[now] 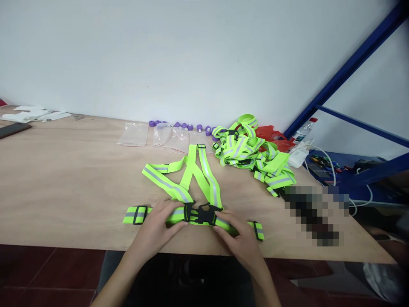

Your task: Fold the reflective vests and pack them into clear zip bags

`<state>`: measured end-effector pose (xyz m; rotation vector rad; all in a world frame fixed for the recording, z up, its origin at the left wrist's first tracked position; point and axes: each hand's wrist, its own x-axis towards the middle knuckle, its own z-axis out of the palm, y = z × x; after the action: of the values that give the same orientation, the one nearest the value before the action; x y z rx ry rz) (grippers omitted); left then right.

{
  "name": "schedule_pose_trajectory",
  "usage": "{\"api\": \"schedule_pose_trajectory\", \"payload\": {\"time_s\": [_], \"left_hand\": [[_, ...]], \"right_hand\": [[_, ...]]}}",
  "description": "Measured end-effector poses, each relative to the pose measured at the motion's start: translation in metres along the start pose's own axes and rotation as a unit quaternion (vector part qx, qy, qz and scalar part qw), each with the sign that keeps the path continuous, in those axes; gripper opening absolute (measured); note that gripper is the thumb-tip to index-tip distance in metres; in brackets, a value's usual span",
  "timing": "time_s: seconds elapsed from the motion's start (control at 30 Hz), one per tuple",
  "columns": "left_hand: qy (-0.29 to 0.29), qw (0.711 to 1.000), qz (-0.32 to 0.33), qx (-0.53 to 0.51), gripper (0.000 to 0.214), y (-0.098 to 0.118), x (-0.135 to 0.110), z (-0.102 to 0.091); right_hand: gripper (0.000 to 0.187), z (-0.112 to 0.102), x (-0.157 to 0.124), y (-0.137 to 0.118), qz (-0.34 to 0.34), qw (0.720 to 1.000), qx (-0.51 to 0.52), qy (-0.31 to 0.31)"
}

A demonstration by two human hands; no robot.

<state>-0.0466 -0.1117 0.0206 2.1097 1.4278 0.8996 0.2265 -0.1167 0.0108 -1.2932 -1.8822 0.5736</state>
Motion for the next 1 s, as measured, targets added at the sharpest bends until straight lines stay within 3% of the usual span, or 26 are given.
{"api": "schedule_pose_trajectory", "payload": {"time_s": [0.3, 0.5, 0.87, 1.0], "left_hand": [[0.01, 1.0, 0.013, 0.0, 0.029, 0.0, -0.001, 0.001], [0.006, 0.998, 0.065, 0.015, 0.026, 0.006, 0.003, 0.004], [0.027, 0.99, 0.119, 0.066, 0.024, 0.011, 0.005, 0.011], [0.035, 0.99, 0.1, 0.094, 0.026, 0.013, 0.005, 0.015]], "right_hand": [[0.021, -0.002, 0.003, -0.005, -0.012, 1.0, -0.012, 0.007], [0.021, -0.003, 0.004, -0.005, -0.049, 0.999, -0.006, -0.002], [0.019, -0.001, 0.004, -0.005, -0.055, 0.998, 0.006, -0.016], [0.021, -0.002, 0.005, -0.01, -0.042, 0.999, -0.003, -0.02]]}}
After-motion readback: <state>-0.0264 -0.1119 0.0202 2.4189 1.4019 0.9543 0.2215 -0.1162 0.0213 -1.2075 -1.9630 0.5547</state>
